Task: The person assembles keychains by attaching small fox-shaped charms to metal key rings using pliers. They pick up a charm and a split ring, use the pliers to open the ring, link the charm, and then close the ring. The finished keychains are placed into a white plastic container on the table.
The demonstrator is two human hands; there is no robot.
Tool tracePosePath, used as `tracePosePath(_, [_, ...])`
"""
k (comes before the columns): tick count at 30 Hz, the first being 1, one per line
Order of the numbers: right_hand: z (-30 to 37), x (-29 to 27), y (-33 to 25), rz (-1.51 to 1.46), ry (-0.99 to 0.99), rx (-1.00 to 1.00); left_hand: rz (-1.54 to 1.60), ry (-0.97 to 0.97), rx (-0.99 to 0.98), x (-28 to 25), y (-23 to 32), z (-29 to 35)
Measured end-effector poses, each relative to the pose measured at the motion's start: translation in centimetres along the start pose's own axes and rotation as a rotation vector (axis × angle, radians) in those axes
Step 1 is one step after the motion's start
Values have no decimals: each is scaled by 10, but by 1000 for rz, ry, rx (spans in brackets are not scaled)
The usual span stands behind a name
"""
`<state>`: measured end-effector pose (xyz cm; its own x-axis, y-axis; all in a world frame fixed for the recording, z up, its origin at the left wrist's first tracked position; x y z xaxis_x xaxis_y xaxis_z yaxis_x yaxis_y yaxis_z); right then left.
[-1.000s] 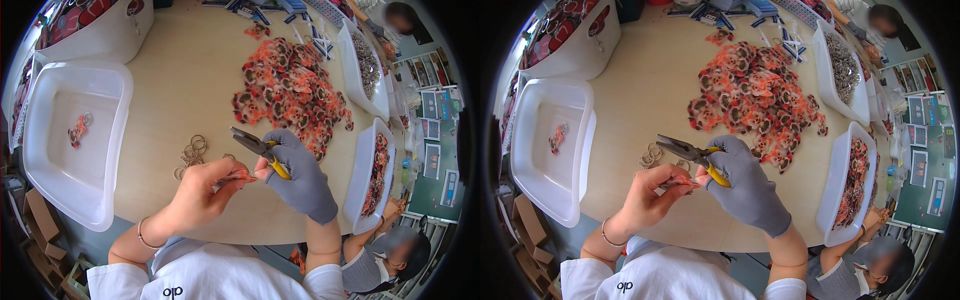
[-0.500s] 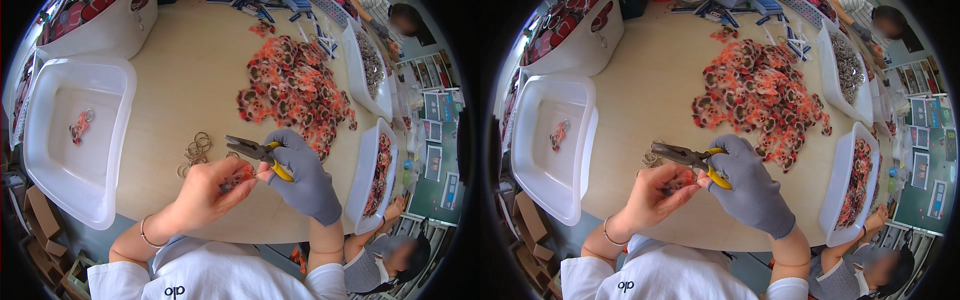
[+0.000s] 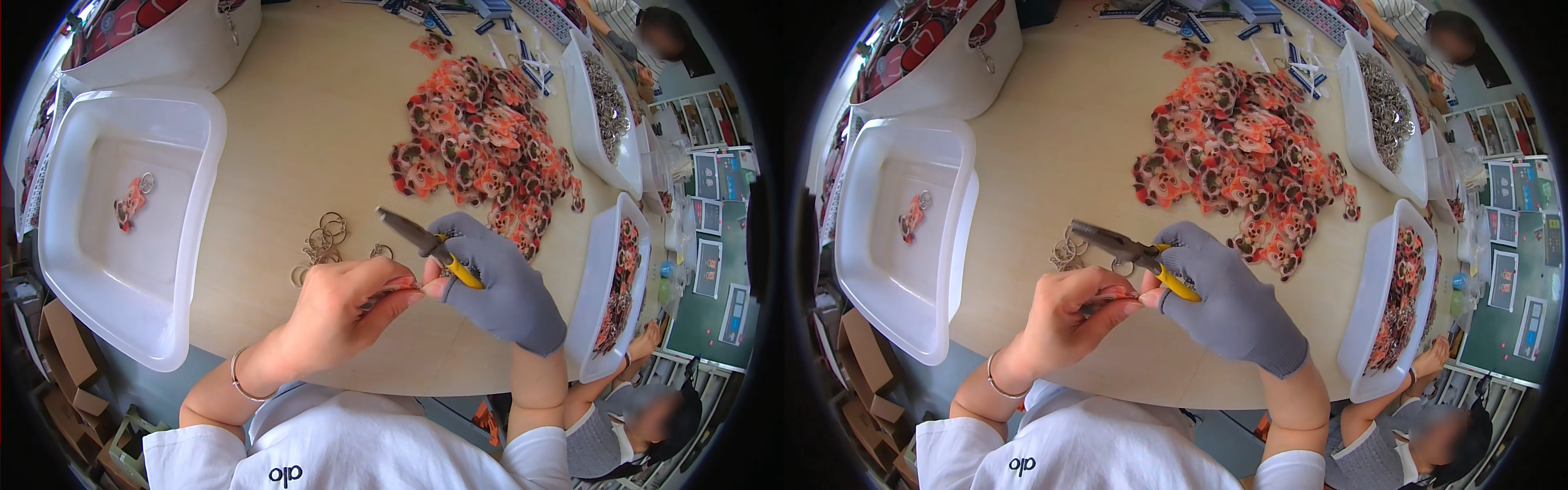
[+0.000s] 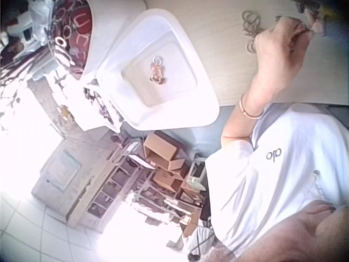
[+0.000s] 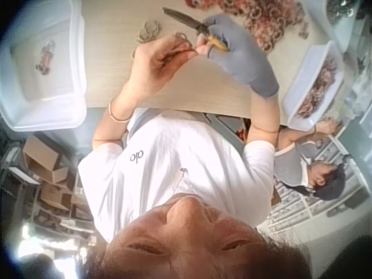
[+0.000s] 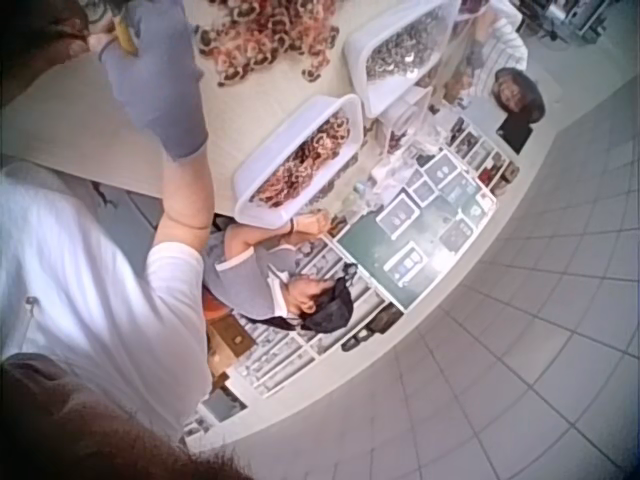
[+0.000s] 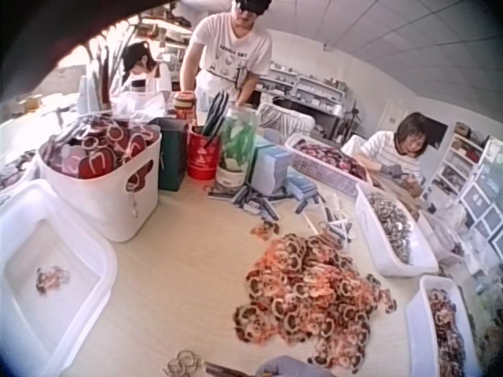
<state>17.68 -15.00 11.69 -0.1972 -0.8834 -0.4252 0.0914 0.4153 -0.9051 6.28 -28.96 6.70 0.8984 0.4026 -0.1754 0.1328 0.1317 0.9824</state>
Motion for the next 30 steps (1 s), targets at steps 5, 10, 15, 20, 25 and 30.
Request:
tracePosePath(5, [4,10,0,-248,113,114,306,-31,-133,3,-4,6])
tracePosePath(10, [12,24,1,-515,275,208,470,-120,-242,1,-1,7])
tracePosePath(15, [9,15,-3,-394,231,185,376,-34,-168,2,-3,6])
tracePosePath(20, [4,10,-8,-239,169,193,161,9,-90,-1,2,5])
tracePosePath(25, [3,8,-9,-196,137,204,80,62,33,1,-1,4])
tracePosePath(30, [1,9,-11,-200,114,222,-62,96,130,-2,4,3])
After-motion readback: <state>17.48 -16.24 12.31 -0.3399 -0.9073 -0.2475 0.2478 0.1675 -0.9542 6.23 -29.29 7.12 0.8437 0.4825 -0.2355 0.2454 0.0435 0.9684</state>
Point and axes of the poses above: each hand's wrist, its own z-axis away from the middle knuckle, its own x-axis out of the palm, y = z × x, the point moved 2 cm from there along -z, towards the middle knuckle, and after that the axes turned 15 degrees about -x, right-handed, at the moved point
